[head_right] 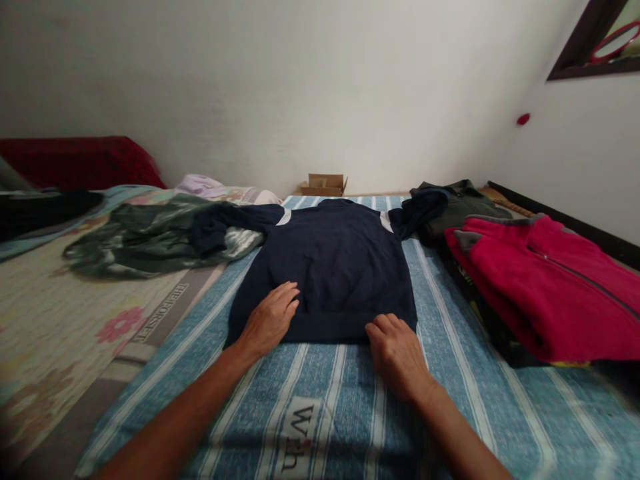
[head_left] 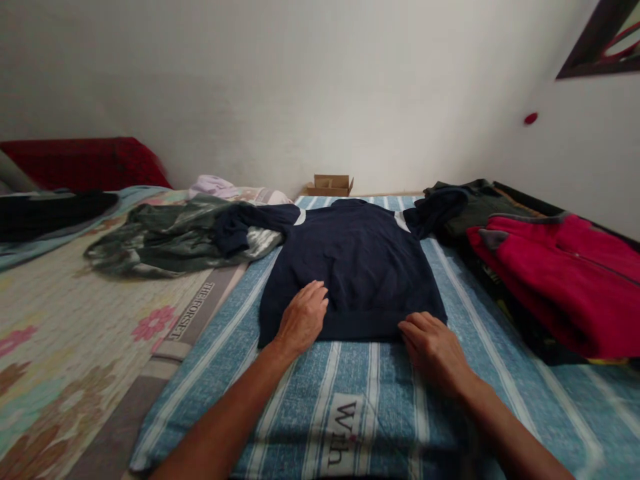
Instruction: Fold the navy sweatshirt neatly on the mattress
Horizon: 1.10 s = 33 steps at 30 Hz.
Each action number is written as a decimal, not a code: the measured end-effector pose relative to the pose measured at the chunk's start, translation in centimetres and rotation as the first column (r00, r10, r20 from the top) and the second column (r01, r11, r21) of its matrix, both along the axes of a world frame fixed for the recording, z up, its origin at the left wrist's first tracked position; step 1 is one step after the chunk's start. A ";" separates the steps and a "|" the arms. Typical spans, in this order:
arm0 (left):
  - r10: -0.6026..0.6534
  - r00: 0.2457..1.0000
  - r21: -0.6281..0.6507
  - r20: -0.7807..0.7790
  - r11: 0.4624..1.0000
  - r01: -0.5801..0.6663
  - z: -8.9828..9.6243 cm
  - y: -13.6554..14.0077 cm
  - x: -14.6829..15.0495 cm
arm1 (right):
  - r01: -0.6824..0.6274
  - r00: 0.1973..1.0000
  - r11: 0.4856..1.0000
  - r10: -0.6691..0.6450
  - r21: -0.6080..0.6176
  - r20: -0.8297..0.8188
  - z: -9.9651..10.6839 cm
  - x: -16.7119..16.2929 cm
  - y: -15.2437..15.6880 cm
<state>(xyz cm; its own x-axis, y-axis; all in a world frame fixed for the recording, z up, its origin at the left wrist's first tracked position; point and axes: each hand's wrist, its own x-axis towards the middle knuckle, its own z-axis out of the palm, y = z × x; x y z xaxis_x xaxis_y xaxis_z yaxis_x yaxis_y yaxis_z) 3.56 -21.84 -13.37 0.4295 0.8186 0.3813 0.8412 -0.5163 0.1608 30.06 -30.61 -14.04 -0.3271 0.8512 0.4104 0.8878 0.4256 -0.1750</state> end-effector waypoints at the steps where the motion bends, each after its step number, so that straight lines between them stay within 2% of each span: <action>1: -0.025 1.000 -0.042 -0.016 0.999 0.024 -0.1 0.0 0.5 | 0.015 1.000 0.999 -0.014 -0.036 0.026 0.1 0.6 -0.2; 6: -0.015 0.989 -0.245 -0.149 0.969 -0.022 -0.3 0.6 1.2 | 0.064 0.994 0.983 -0.047 -0.172 0.101 0.7 2.0 -0.7; 11: 0.005 0.981 -0.297 -0.196 0.953 -0.064 0.2 0.7 1.1 | 0.067 0.990 0.980 -0.042 -0.188 0.135 0.6 2.2 -0.4; 20: 0.014 0.969 -0.296 -0.247 0.951 -0.089 0.4 0.7 1.4 | -0.041 0.996 0.996 0.047 -0.084 0.074 -0.1 2.9 -0.6; 25: 0.013 0.971 -0.251 -0.240 0.965 -0.075 0.1 0.8 1.2 | -0.046 0.998 0.995 0.051 -0.092 0.046 -0.3 3.2 -0.8; 29: 0.024 0.976 -0.200 -0.219 0.977 -0.069 -0.3 0.8 1.0 | -0.064 0.997 0.992 0.067 -0.110 0.025 -0.3 3.1 -0.8; 33: 0.054 0.986 -0.063 -0.155 0.996 -0.064 -0.2 0.5 1.6 | -0.069 0.997 0.990 0.072 -0.122 0.020 -0.3 3.1 -0.7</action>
<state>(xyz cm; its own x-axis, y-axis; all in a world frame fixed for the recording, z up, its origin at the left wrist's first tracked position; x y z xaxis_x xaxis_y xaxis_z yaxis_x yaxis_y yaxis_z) 5.15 -21.36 -13.57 0.4287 0.8659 0.2576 0.8873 -0.4573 0.0606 33.14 -31.27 -14.36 -0.3972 0.8684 0.2969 0.8608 0.4647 -0.2075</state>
